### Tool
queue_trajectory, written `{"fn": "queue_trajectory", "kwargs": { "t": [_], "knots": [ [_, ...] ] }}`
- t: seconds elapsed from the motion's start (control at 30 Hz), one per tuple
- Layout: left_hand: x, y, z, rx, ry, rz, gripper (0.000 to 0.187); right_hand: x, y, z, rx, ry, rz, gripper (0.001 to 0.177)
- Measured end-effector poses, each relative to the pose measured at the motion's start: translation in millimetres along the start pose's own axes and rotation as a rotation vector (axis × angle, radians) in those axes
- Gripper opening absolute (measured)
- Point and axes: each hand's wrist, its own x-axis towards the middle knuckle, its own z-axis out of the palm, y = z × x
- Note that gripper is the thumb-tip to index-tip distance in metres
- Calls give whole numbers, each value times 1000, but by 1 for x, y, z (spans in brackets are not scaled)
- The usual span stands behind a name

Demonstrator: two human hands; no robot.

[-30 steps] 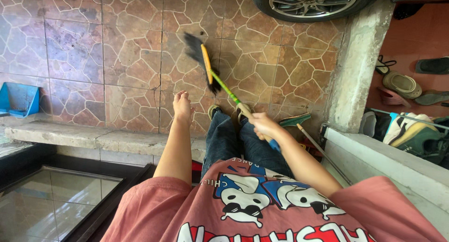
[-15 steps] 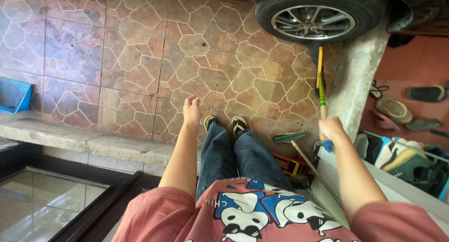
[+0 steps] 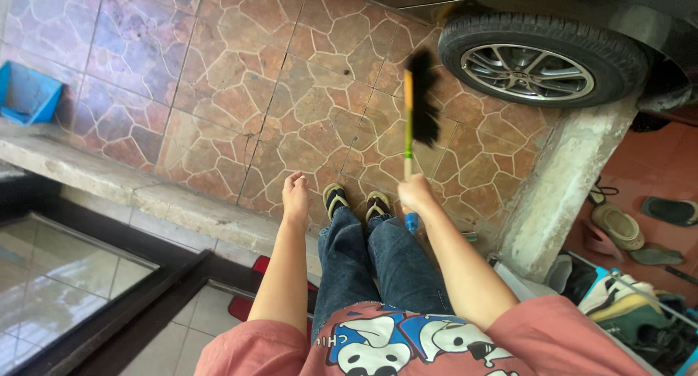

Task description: The person sweeps the tiled garage floor using a broom and a dustpan, collecting debris from around a parked car and a doorway.

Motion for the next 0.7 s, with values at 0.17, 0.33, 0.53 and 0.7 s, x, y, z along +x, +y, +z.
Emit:
{"fn": "queue_trajectory", "kwargs": {
  "t": [0.17, 0.33, 0.53, 0.7],
  "knots": [
    [-1, -2, -6, -42, 32, -18, 44, 4, -70, 37, -55, -170, -121, 23],
    [6, 15, -13, -89, 49, 70, 44, -10, -115, 46, -78, -379, -214, 21],
    [16, 24, -27, -119, 79, 117, 42, -68, -47, -32, -159, -223, -565, 33],
    [39, 0, -29, -155, 94, 207, 41, -71, 19, -77, -315, 31, -321, 23]
  ]
}}
